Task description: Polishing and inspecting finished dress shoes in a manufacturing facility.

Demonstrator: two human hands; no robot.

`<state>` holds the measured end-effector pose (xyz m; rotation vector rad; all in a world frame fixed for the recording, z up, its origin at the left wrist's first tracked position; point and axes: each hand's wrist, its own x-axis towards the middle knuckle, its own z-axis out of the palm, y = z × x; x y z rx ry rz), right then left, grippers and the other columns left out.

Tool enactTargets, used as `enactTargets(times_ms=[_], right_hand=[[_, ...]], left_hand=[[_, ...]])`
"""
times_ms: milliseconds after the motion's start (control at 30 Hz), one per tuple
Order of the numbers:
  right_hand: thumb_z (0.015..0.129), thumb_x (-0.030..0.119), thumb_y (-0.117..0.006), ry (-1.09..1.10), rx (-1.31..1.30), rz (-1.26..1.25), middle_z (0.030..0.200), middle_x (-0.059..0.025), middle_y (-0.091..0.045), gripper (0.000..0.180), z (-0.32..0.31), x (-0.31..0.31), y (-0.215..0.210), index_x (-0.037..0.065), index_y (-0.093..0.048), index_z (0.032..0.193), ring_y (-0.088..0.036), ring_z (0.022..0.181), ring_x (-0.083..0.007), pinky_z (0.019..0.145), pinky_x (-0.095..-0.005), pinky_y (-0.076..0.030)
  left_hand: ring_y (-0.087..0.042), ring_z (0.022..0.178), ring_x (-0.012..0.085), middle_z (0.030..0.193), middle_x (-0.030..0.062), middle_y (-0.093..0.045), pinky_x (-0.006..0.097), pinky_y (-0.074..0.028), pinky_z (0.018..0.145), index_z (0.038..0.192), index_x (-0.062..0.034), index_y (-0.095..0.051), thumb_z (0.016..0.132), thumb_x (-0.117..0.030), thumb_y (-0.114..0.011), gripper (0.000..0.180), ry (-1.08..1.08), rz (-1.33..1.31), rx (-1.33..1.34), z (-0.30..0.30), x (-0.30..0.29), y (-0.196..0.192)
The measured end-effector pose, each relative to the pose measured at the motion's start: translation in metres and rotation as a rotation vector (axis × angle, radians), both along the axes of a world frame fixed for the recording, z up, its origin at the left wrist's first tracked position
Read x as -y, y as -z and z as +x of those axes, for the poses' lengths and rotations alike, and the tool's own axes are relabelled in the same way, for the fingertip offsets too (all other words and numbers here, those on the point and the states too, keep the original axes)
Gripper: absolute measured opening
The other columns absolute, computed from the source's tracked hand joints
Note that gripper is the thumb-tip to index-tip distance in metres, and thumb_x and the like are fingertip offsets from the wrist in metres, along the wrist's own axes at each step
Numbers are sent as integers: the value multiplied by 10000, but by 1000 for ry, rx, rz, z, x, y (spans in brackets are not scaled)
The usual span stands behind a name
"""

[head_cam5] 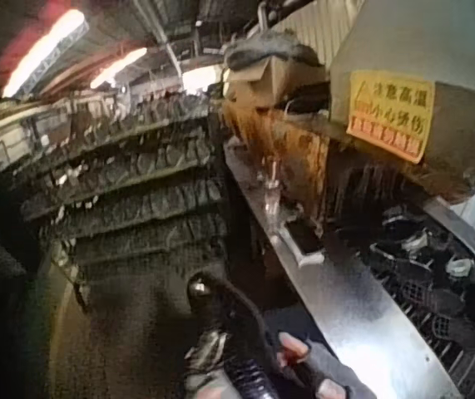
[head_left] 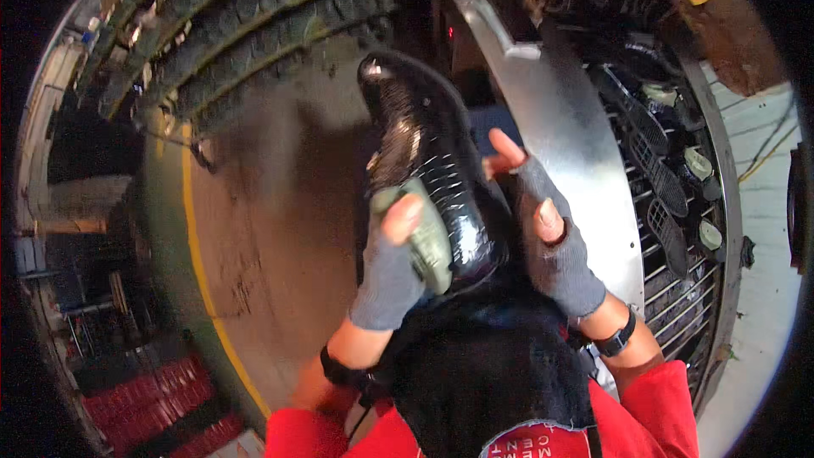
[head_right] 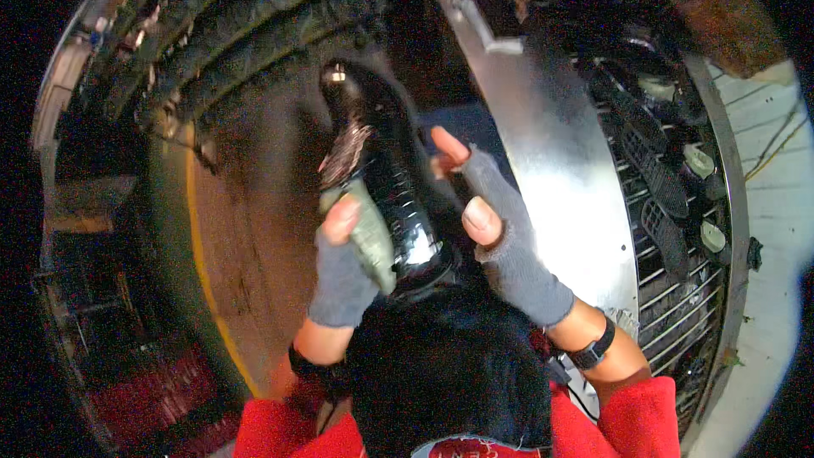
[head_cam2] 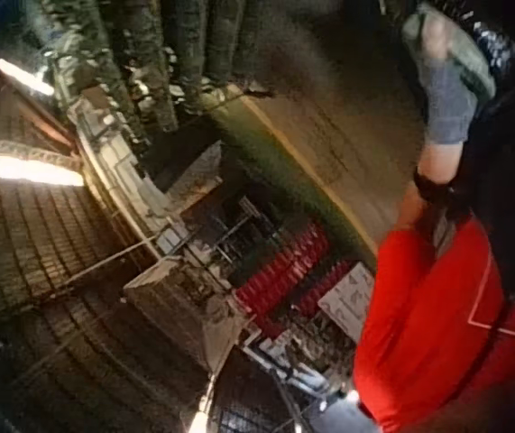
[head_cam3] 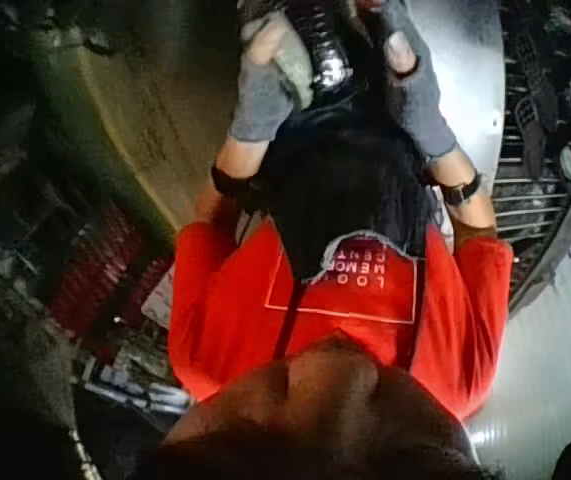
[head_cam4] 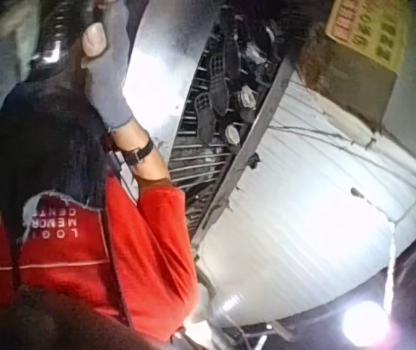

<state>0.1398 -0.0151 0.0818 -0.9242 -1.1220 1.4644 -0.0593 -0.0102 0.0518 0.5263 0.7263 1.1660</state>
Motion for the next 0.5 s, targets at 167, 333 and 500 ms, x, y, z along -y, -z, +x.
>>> enactTargets(times_ms=[167,333,500], right_hand=[[1054,395,-569,144,198,40,1344,-139,-644,630,-16,10,-18,-73,-536,1474,-554,1291,-209,1181,-386,-349],[1117,295,-458,333,392,402,1265,-168,-720,475,-16,-1,-11,-38,-598,1427,-644,1172,-240,1140,-399,-407],[1119,558,-395,-229,-504,-323,1455,-73,-611,700,-17,-6,-24,41,-425,1589,-599,1286,-150,1106,-291,-459]], left_hand=[[-636,1240,342,1378,246,-598,460,-526,1078,1455,71,-465,828,-609,-601,935,56,166,79,30,-3,-67],[-629,1244,325,1358,213,-612,437,-506,1089,1451,28,-494,812,-693,-620,972,-223,51,26,51,20,-76],[-667,1170,297,1308,188,-638,425,-555,1021,1379,41,-551,860,-698,-630,907,9,141,34,24,-7,-61]])
